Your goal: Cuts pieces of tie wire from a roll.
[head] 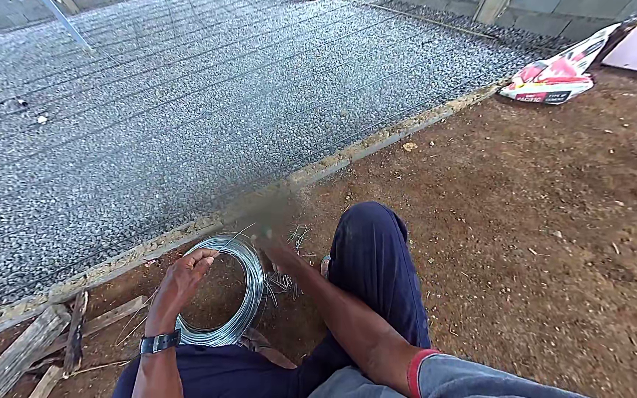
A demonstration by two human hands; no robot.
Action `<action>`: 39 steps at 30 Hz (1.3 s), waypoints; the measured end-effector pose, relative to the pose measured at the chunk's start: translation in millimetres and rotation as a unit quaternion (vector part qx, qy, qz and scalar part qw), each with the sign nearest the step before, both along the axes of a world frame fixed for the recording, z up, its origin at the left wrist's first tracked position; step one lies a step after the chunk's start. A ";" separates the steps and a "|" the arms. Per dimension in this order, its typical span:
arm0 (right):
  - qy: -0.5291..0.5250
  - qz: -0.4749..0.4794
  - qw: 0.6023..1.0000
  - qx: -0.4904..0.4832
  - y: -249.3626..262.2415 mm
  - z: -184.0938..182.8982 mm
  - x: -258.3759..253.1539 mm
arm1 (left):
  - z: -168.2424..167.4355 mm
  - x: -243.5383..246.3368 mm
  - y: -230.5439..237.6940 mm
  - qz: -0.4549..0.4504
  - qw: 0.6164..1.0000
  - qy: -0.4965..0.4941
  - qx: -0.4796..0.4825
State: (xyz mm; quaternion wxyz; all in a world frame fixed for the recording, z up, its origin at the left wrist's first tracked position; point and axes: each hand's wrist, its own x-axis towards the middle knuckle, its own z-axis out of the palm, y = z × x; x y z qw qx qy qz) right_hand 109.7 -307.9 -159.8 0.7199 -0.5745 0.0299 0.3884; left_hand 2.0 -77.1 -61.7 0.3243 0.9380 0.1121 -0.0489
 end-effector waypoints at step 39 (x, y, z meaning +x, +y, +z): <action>-0.041 -0.032 0.966 0.255 -33.0 51.3 0.2 | -16.2 2.5 -63.5 -0.035 0.959 0.015 -0.282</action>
